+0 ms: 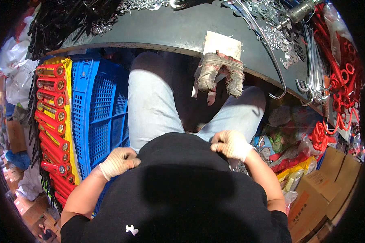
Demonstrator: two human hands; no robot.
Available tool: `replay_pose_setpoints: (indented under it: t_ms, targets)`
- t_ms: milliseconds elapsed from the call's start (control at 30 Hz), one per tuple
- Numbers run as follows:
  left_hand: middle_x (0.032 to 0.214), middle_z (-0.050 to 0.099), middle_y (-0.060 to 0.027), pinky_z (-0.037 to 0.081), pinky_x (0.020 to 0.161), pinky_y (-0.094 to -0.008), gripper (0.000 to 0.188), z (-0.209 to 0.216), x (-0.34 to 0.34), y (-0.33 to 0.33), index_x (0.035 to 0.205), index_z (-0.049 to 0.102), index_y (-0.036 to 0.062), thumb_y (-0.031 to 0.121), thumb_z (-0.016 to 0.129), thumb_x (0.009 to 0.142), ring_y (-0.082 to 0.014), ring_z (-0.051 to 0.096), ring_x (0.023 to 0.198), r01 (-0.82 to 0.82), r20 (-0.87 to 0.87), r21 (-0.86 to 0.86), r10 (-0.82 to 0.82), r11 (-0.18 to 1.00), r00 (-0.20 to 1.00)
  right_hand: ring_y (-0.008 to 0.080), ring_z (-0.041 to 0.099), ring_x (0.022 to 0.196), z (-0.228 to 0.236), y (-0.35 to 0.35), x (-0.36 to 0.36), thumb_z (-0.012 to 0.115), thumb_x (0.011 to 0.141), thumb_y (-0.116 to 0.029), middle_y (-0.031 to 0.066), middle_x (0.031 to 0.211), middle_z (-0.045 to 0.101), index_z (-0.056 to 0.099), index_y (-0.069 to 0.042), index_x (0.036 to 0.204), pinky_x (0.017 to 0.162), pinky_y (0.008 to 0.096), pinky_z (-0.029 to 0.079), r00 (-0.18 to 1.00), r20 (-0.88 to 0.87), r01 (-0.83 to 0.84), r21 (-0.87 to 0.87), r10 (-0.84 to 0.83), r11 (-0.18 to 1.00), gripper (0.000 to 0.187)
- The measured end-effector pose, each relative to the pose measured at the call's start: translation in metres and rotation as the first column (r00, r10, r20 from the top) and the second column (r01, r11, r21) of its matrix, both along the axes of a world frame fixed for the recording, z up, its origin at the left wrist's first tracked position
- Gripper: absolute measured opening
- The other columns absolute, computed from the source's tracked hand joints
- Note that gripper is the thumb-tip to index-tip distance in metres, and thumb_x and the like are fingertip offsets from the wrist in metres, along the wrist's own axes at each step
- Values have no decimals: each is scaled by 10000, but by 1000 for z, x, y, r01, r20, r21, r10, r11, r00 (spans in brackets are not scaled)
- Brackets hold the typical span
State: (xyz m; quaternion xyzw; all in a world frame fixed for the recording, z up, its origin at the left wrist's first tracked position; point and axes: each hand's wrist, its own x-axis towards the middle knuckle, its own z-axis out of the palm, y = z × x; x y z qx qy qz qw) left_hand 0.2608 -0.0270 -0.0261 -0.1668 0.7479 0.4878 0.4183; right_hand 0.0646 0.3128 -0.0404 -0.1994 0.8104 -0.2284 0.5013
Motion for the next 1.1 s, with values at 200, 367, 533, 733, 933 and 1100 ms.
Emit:
replay_pose_setpoints:
  t_ms: [200,367,533,733,933,1100]
  targets:
    - [801,630,-209,475,682,-466,260,-35,17,-15,755,653,51,291,568,806,-386,608,777,1,-187,-728,-200,686,962,319,643,772,-16,9,-37,636,764,-203,146,816,660,681,-97,905,712,385,504,926,-370,71,-10,-70,997,182]
    - [1012,665,-194,509,779,-466,387,-145,199,-35,926,694,54,330,427,886,-345,658,911,342,-41,-541,-431,768,902,348,605,988,38,9,-29,653,810,-315,167,1048,644,610,-72,1132,861,395,469,965,-178,-243,-347,190,906,406]
    - [765,624,-169,474,609,-420,252,26,-54,-22,777,641,52,254,517,862,-332,609,692,-133,-516,-671,-330,730,791,288,631,932,134,29,-93,600,836,-283,159,978,655,620,-4,1079,850,348,471,886,-254,239,-469,-389,850,370]
    - [690,585,-108,459,573,-362,53,117,-240,57,814,609,48,98,621,803,-286,577,613,-37,-982,-188,-188,981,11,309,628,833,128,-50,-195,632,780,-175,151,837,650,580,-76,1126,757,411,486,301,-949,19,-96,-97,995,364]
    - [878,608,-129,491,697,-378,305,149,-286,83,953,602,32,144,730,701,-307,604,812,-156,-874,-230,-274,961,-402,313,616,906,118,-77,-210,566,782,-51,155,934,644,571,-82,1097,791,422,476,300,-915,34,-271,-269,962,317]
    - [1204,521,-199,421,969,-384,768,156,-300,42,1287,434,-13,352,788,710,-314,509,1154,-404,-993,-65,-101,912,-68,265,646,958,142,-48,-143,586,757,76,170,1023,648,608,-59,1154,848,337,502,668,-465,-28,-795,-580,606,420]
